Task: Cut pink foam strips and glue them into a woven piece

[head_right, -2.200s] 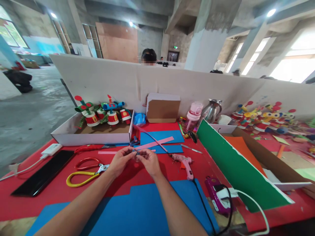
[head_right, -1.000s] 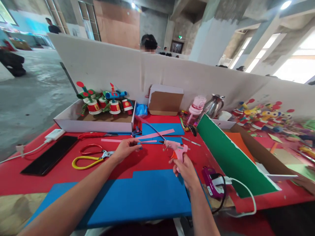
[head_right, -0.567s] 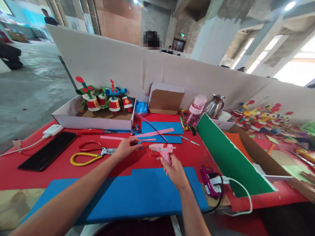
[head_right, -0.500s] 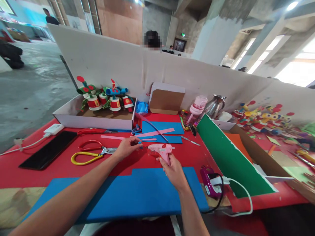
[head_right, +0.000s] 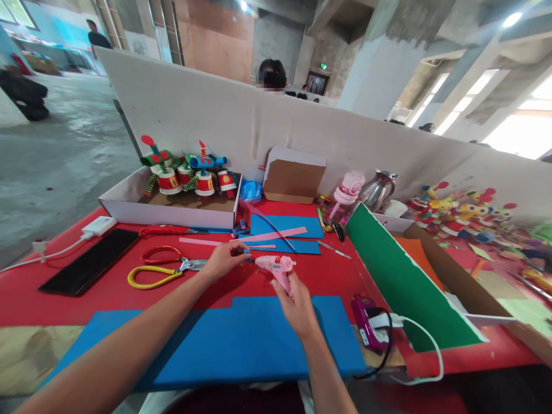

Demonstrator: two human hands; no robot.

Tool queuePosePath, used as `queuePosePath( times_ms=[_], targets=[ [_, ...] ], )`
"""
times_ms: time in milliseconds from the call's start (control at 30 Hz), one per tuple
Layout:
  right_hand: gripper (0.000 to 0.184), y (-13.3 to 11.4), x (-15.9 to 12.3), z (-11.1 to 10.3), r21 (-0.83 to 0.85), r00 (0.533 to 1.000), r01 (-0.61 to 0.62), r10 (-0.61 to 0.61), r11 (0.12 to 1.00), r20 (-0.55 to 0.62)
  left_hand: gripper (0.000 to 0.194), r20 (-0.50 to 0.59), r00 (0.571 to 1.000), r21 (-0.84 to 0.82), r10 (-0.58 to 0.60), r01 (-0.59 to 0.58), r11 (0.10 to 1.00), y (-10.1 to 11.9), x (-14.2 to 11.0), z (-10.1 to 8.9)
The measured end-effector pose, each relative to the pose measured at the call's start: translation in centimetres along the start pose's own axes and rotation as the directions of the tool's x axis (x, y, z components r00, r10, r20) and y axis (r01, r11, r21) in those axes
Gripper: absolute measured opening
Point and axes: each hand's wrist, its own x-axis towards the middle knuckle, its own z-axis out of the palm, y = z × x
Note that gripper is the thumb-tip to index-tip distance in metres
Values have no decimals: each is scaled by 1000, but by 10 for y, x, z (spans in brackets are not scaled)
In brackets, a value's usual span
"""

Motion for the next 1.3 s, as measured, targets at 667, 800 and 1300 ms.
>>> queuePosePath(
  times_ms=[667,800,1300],
  targets=[
    [45,3,4,4,-28,998,65,-65,998,-19,25,-10,1000,-24,-2,2,1000,-6,2,1],
    [45,2,5,5,-15,996,82,-82,997,-26,25,-1,1000,-31,-7,7,999,-6,2,0],
    [43,5,6,6,-15,997,77,-77,997,-15,25,5,1000,-39,-18,19,999,-8,3,0]
  ],
)
